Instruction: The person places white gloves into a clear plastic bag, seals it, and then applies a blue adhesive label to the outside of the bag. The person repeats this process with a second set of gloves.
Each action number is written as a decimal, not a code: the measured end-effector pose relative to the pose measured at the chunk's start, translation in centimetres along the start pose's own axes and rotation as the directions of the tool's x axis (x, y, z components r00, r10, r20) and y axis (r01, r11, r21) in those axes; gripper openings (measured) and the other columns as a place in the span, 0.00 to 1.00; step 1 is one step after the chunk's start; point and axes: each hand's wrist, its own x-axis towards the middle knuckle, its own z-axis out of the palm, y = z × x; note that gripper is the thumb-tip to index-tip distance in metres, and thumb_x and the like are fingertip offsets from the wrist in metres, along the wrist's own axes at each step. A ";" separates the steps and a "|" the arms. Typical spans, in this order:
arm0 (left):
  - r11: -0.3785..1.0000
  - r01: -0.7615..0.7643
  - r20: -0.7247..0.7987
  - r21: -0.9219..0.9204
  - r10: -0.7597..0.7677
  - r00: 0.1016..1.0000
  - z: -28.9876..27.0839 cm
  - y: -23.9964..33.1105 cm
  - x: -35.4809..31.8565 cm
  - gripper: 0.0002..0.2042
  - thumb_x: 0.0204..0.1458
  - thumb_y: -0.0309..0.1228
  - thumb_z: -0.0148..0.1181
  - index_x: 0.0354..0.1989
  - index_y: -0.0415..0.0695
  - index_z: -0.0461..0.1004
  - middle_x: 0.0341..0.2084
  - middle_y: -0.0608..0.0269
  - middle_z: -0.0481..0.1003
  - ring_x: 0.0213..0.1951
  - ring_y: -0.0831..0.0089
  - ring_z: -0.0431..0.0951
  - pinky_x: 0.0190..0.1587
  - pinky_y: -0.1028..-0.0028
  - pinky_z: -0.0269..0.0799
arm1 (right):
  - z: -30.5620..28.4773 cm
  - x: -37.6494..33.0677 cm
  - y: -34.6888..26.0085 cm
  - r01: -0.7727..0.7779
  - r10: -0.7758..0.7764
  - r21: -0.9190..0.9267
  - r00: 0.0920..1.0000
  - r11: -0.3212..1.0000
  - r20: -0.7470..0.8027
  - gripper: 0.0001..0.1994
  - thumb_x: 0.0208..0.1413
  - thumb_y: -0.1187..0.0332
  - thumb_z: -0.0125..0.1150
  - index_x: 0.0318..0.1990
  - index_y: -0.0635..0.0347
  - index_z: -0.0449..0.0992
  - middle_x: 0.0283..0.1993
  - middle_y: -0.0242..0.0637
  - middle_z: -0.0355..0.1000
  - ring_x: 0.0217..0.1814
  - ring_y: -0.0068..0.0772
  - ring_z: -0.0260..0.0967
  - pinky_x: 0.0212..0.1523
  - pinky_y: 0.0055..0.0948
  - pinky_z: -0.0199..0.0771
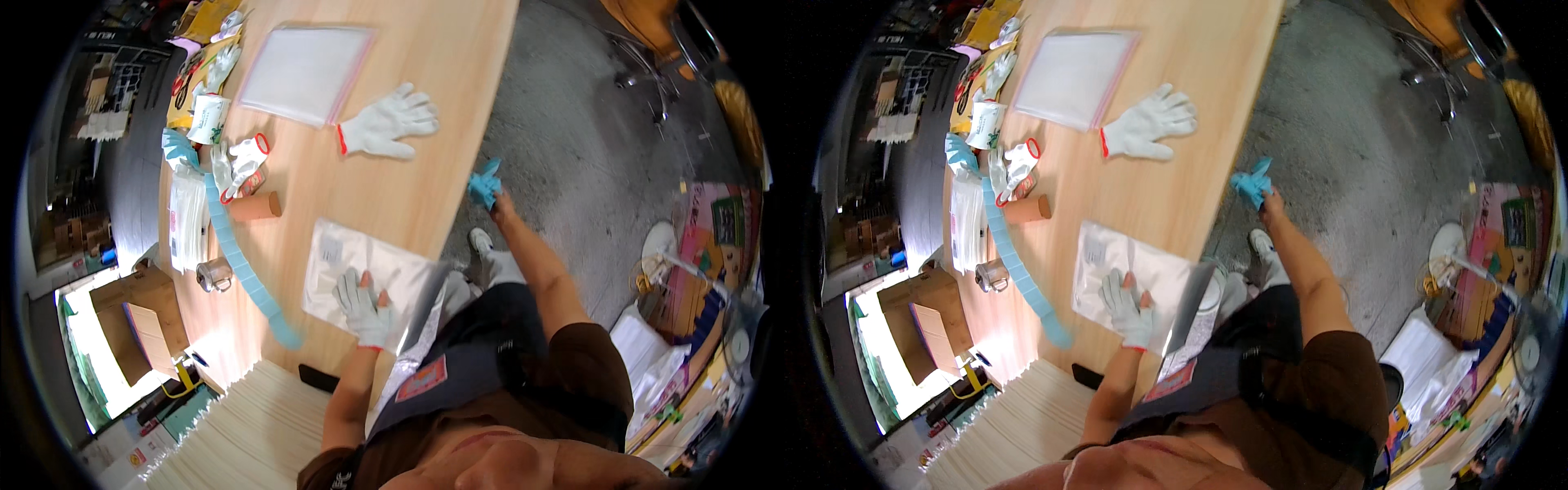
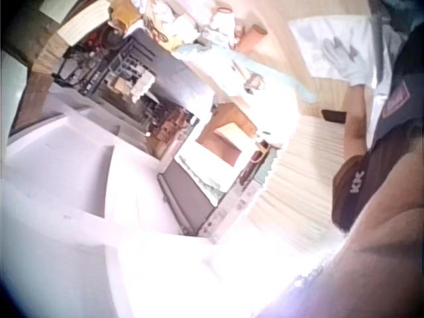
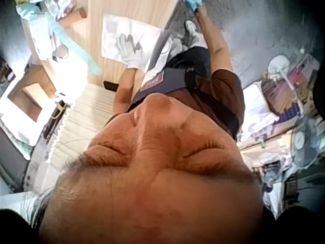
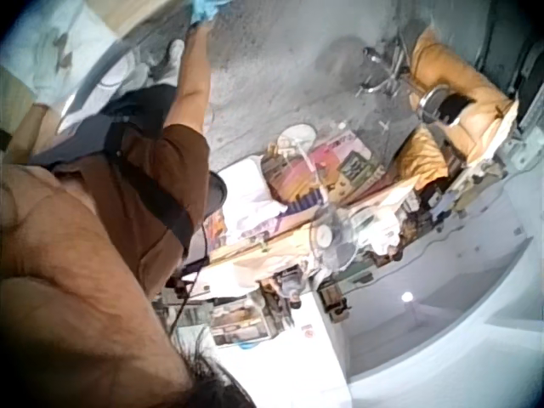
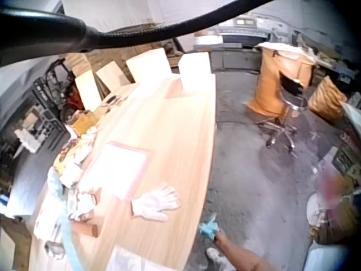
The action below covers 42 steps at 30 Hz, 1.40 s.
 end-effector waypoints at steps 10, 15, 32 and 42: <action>0.997 0.055 0.052 -0.056 -0.052 0.997 0.4 -0.7 0.9 0.22 0.49 0.39 0.52 0.50 0.39 0.66 0.53 0.39 0.60 0.56 0.40 0.57 0.57 0.47 0.49 | 9.4 9.8 7.6 -0.111 0.160 -0.216 0.961 0.970 0.226 0.19 0.57 0.65 0.48 0.55 0.59 0.62 0.49 0.40 0.69 0.51 0.38 0.67 0.51 0.38 0.68; 0.996 0.085 0.075 -0.036 -0.082 0.994 0.6 -0.9 0.4 0.22 0.51 0.42 0.51 0.49 0.38 0.66 0.53 0.40 0.60 0.56 0.41 0.57 0.57 0.47 0.49 | 8.5 11.5 7.1 -0.050 0.125 -0.386 0.977 0.921 0.172 0.19 0.57 0.65 0.48 0.55 0.58 0.62 0.49 0.39 0.69 0.50 0.37 0.67 0.51 0.38 0.68; 0.993 0.106 0.041 -0.045 -0.104 0.994 -0.7 0.0 0.7 0.22 0.43 0.33 0.58 0.50 0.43 0.68 0.54 0.47 0.62 0.56 0.46 0.59 0.59 0.50 0.48 | 1.3 1.7 2.5 0.183 0.052 -0.681 0.949 0.709 0.310 0.19 0.56 0.65 0.48 0.55 0.55 0.62 0.50 0.38 0.68 0.49 0.35 0.67 0.49 0.36 0.69; 0.996 0.054 -0.133 -0.068 -0.063 0.989 -0.7 0.3 0.4 0.23 0.39 0.33 0.59 0.49 0.47 0.69 0.54 0.56 0.63 0.57 0.53 0.58 0.60 0.53 0.48 | 0.3 -18.1 1.2 0.145 0.462 -0.641 0.577 0.754 0.673 0.27 0.53 0.55 0.52 0.56 0.62 0.59 0.50 0.36 0.66 0.56 0.31 0.60 0.55 0.30 0.57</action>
